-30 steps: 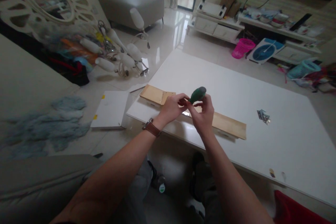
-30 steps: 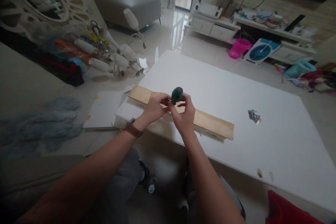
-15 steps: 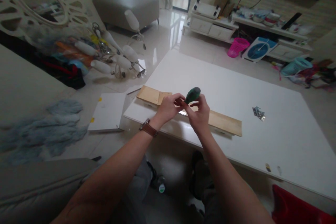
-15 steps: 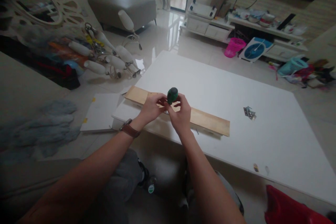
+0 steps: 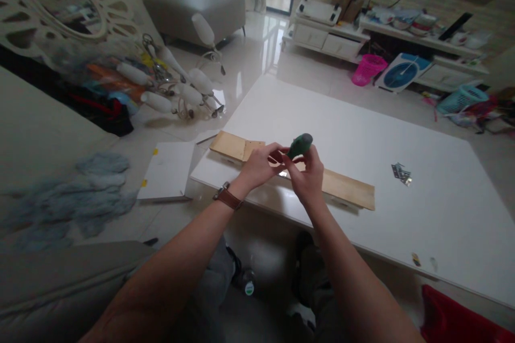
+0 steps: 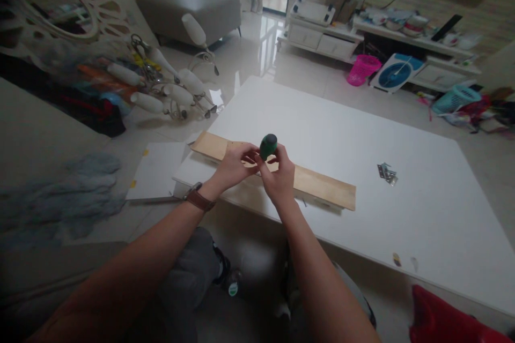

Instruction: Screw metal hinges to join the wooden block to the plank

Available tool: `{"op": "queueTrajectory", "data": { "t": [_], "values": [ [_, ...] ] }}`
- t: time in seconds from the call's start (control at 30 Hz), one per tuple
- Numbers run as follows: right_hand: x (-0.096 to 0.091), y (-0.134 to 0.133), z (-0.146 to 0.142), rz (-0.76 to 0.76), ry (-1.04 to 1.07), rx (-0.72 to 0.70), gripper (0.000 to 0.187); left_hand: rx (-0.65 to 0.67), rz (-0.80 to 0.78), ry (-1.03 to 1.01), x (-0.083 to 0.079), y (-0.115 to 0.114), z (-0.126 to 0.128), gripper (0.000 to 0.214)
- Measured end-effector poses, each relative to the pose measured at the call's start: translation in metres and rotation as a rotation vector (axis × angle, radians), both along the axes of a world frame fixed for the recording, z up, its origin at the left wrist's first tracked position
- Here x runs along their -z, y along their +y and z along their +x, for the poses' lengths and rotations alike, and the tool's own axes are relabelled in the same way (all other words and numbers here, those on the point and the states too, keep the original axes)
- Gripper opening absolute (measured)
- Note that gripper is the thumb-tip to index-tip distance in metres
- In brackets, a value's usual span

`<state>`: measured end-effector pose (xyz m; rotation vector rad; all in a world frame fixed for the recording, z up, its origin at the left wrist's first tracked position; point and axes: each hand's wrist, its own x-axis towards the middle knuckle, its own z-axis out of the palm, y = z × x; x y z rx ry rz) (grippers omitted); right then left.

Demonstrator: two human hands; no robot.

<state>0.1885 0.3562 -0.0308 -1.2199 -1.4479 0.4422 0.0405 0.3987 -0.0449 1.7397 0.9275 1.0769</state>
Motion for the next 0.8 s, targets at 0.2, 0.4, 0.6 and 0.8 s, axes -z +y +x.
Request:
{"op": "queueTrajectory", "data": {
  "t": [0.2, 0.4, 0.6, 0.8],
  "values": [
    [-0.0018, -0.0002, -0.0005, 0.01, 0.008, -0.026, 0.028, -0.043, -0.006, -0.01, 0.0018, 0.0014, -0.0007, 0.027],
    [-0.0018, -0.0036, -0.0001, 0.031, 0.012, -0.045, 0.039, -0.039, -0.042, -0.005, -0.0024, -0.0013, -0.004, 0.04],
    [-0.0016, -0.0015, -0.0001, 0.05, 0.002, -0.021, 0.026, 0.013, -0.019, -0.015, 0.0026, 0.0006, -0.0033, 0.041],
    [-0.0009, 0.0002, -0.0018, 0.028, -0.009, -0.012, 0.022, -0.033, 0.031, 0.03, 0.003, 0.0026, -0.002, 0.025]
  ]
}}
